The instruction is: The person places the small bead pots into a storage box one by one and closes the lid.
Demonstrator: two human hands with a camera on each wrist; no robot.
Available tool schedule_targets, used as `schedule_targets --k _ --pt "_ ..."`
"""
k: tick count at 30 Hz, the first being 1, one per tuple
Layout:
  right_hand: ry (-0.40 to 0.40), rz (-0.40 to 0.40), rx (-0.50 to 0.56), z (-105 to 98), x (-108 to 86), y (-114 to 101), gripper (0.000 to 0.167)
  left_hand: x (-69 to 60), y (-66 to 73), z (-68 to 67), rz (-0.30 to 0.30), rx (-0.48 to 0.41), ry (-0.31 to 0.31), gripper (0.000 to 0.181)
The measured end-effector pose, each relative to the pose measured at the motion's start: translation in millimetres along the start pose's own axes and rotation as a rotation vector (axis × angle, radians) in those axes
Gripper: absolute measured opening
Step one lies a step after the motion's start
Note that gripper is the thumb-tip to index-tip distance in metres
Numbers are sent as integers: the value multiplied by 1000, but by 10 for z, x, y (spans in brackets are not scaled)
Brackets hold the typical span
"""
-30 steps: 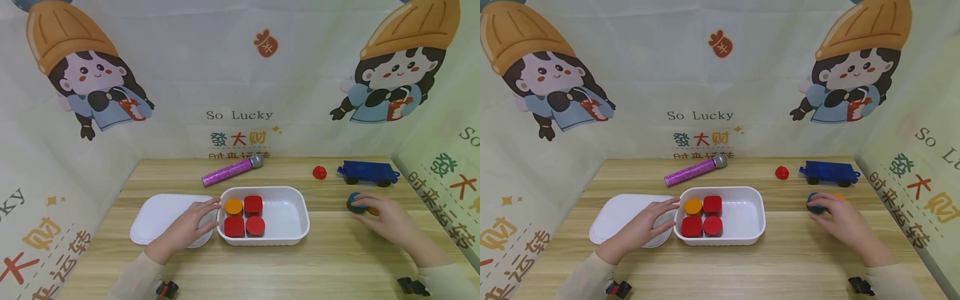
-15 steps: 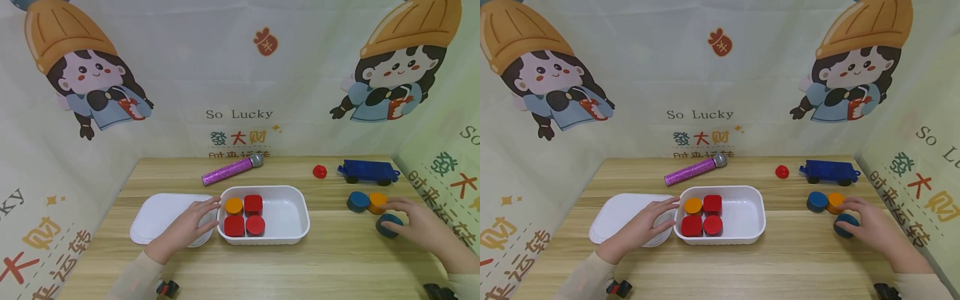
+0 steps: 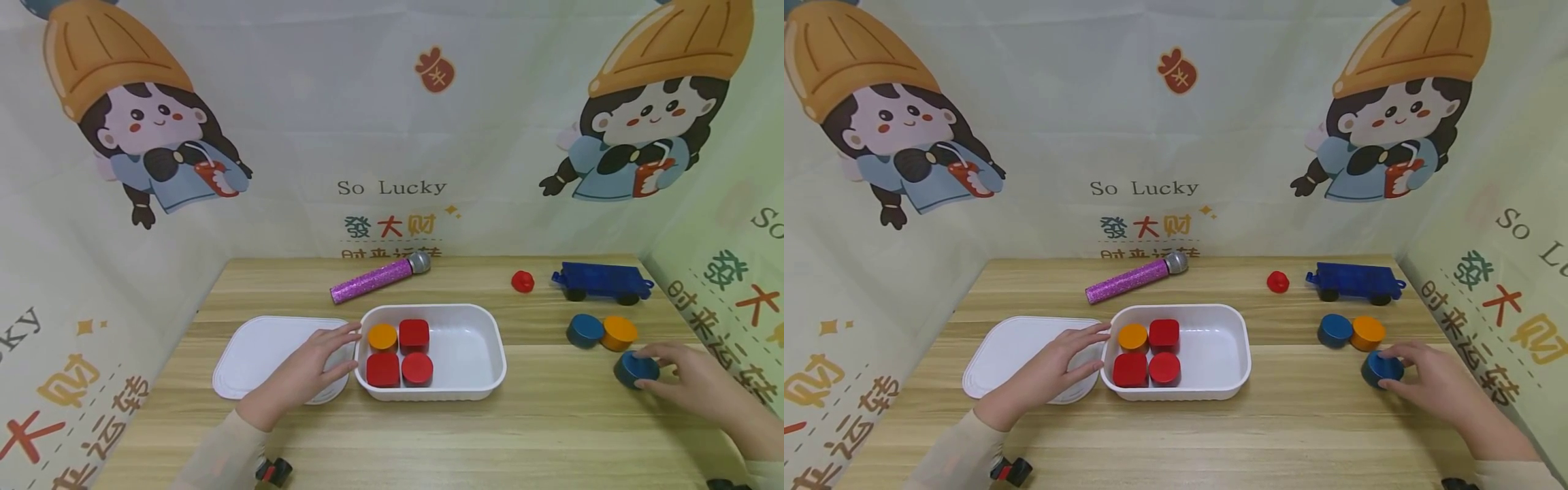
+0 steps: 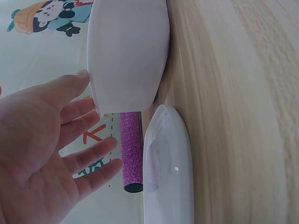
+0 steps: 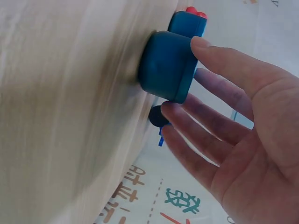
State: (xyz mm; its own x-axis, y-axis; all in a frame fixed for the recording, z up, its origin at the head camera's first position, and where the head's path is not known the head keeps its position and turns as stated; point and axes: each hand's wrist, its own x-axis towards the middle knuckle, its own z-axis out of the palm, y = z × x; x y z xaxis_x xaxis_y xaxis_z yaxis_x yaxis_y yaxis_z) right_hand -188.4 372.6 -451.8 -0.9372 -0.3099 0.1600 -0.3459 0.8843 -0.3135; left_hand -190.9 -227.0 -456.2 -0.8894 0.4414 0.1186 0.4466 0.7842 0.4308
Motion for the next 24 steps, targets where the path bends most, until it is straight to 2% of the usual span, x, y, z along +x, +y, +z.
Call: schedule_targets --k 7,14,24 --pt "7 21 6 34 -3 -3 40 0 7 -5 -16 -10 -12 51" --pt "1 2 -40 5 22 -140 41 4 22 -20 -4 -8 -7 51" --pt "29 -134 -15 35 167 -487 37 0 20 -17 -3 -14 -5 51"
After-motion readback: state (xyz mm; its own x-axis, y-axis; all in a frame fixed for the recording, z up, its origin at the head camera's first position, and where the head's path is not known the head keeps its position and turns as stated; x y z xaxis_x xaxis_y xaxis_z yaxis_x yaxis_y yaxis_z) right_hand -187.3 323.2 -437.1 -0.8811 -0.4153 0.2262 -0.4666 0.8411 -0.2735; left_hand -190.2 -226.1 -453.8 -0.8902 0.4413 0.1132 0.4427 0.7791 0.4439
